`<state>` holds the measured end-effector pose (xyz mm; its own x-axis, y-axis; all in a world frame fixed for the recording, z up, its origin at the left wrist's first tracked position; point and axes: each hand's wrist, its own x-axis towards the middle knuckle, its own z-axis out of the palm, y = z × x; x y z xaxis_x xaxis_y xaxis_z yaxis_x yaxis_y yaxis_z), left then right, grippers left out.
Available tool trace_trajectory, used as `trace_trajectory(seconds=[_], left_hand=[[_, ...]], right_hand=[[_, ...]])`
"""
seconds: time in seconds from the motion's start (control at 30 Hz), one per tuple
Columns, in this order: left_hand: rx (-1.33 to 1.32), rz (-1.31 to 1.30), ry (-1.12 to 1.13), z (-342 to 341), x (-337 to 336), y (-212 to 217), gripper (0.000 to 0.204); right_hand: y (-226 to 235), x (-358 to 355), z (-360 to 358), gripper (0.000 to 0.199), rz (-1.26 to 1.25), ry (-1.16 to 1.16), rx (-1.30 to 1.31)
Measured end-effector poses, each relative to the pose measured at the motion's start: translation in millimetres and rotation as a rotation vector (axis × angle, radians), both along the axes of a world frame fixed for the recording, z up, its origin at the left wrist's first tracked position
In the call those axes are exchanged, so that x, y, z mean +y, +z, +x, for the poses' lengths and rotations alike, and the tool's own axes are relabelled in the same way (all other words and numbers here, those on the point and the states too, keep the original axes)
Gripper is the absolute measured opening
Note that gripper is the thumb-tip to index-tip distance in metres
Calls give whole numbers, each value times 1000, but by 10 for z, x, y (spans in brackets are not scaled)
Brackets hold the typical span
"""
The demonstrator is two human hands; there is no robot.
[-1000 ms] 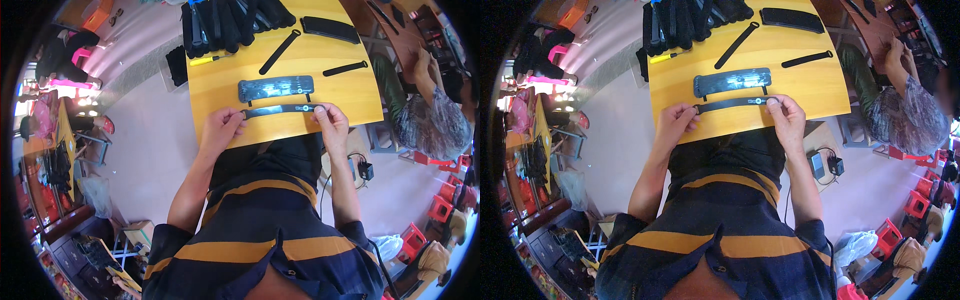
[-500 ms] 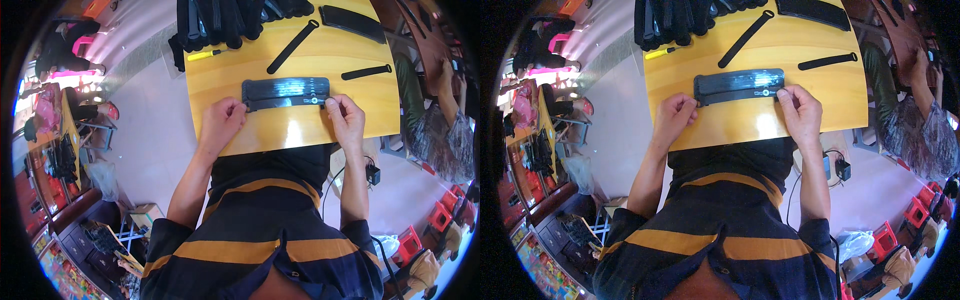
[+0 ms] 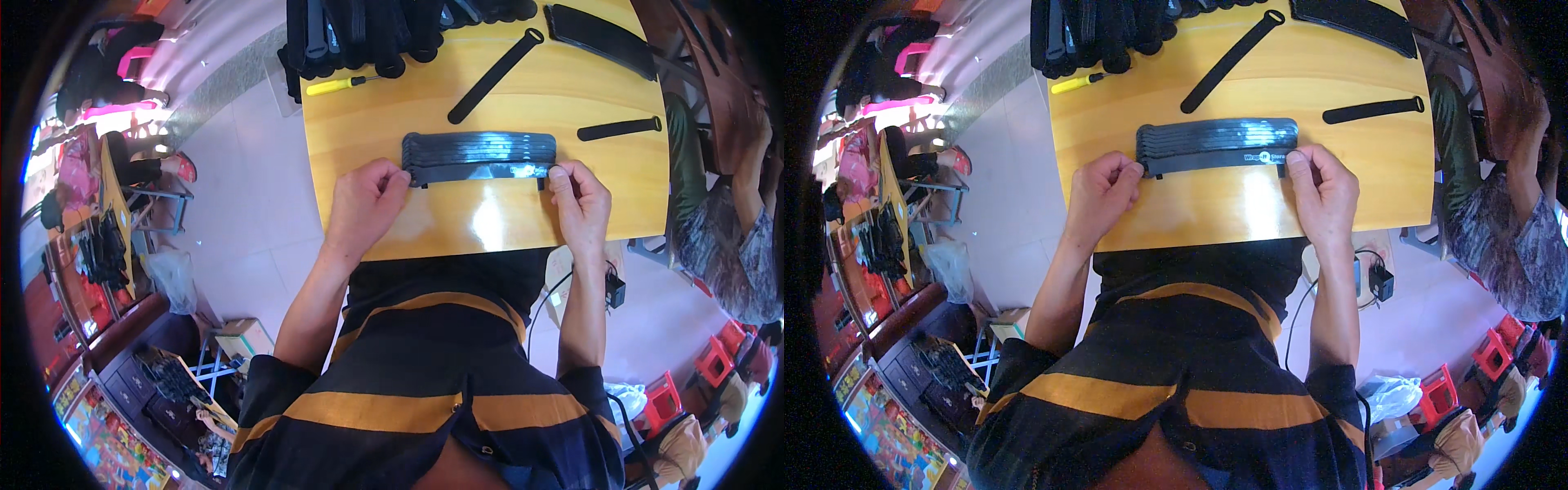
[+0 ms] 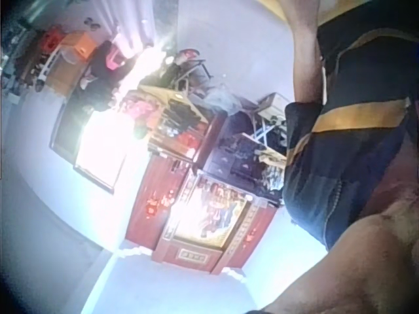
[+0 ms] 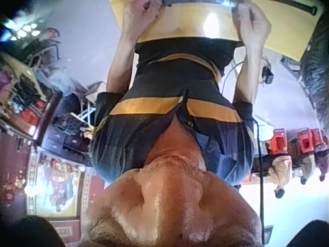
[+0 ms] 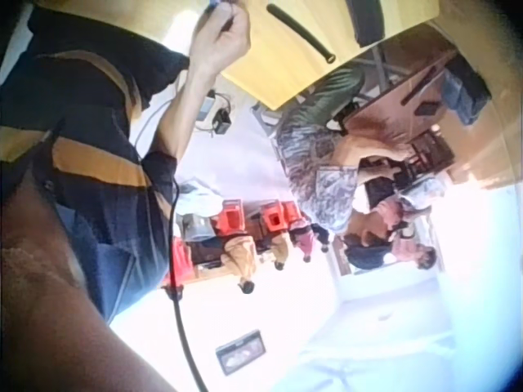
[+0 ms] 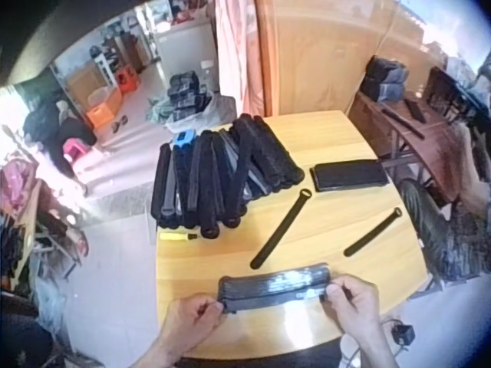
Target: Assembling and inspecting black textile straps using a metal jig for alignment.
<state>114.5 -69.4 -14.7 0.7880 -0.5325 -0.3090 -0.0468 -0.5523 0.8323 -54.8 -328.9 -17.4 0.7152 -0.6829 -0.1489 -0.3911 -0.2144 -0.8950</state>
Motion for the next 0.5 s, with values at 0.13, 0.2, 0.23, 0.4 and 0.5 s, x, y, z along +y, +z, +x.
trace_trajectory(seconds=[0.13, 0.2, 0.23, 0.4, 0.5], left_hand=[[-3, -8, -8, 1, -9, 17, 20], [-9, -11, -6, -1, -22, 36, 21], [1, 3, 17, -5, -35, 46, 18], [-2, 38, 32, -3, -47, 61, 17], [4, 41, 32, -2, -55, 83, 17]], right_hand=[[45, 11, 19, 18, -17, 11, 29], [40, 7, 24, 18, -26, 1, 46], [37, 7, 27, 18, -25, 5, 46], [32, 11, 33, 17, -81, 4, 58], [21, 18, 32, 16, -82, 3, 44]])
